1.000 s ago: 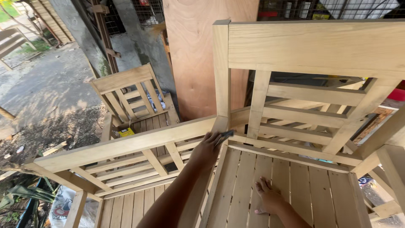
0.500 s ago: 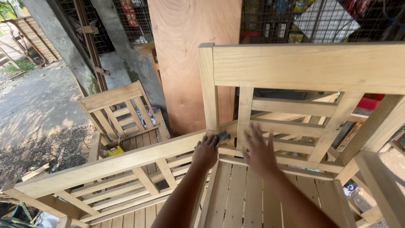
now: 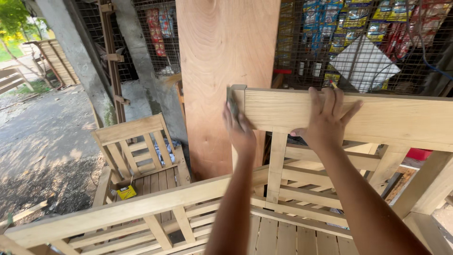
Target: The person sands a wooden chair with a sanding sponge, working over the seat slats, backrest rails, armrests and frame edges, steadying the chair with the other hand while smoothing each surface.
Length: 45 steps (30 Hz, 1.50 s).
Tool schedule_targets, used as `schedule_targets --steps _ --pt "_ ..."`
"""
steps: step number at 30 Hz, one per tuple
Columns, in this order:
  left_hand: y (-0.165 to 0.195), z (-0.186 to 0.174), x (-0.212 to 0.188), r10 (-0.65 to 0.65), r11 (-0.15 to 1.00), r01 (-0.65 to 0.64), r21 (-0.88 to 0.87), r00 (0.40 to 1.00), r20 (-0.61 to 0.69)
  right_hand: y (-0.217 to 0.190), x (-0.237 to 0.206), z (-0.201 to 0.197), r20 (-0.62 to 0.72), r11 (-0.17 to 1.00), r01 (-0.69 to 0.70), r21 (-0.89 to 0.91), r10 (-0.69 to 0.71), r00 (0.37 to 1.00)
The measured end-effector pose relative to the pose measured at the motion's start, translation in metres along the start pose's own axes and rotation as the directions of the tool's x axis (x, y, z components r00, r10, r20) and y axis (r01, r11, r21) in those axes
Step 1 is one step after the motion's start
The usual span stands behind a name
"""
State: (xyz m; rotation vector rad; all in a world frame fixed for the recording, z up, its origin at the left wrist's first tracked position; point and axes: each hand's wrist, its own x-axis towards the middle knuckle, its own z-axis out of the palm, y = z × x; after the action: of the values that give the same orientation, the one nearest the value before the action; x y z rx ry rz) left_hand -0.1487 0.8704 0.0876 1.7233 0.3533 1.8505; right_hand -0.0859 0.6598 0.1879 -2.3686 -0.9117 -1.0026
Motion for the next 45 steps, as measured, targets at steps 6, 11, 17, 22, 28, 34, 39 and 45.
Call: schedule_targets --steps 6,11,17,22,28,34,39,45 --pt "0.006 -0.003 -0.094 -0.196 0.887 0.228 0.401 0.973 -0.12 0.001 -0.001 0.002 -0.064 1.0 0.004 0.005 -0.004 0.998" --pt "0.017 0.046 0.023 0.065 0.953 -0.068 0.296 0.998 0.02 -0.008 0.002 0.0 -0.073 1.0 0.009 0.026 -0.007 0.997" --pt "0.014 -0.007 -0.057 -0.216 0.94 0.237 0.247 0.97 -0.109 -0.016 0.001 0.001 -0.11 1.0 0.019 0.009 -0.018 0.994" --pt "0.02 0.034 -0.003 -0.069 0.97 0.104 0.218 0.985 -0.16 -0.013 0.002 0.007 -0.133 0.998 0.055 0.011 -0.053 0.99" --pt "0.017 0.037 -0.029 -0.169 0.978 0.196 0.071 0.944 -0.282 -0.009 0.002 0.011 -0.121 0.998 0.061 0.024 -0.058 0.991" --pt "0.004 0.021 -0.066 -0.506 0.802 0.574 0.163 0.799 -0.324 -0.007 -0.002 0.017 -0.148 0.996 0.084 0.017 -0.081 0.986" --pt "0.032 0.053 0.048 -0.109 0.96 0.155 0.232 0.975 -0.196 -0.004 -0.001 0.021 -0.132 0.997 0.076 0.021 -0.072 0.989" --pt "0.052 0.001 0.011 -0.252 0.961 0.266 0.078 0.955 -0.156 -0.005 -0.001 0.018 -0.117 0.996 0.082 -0.018 -0.084 0.99"
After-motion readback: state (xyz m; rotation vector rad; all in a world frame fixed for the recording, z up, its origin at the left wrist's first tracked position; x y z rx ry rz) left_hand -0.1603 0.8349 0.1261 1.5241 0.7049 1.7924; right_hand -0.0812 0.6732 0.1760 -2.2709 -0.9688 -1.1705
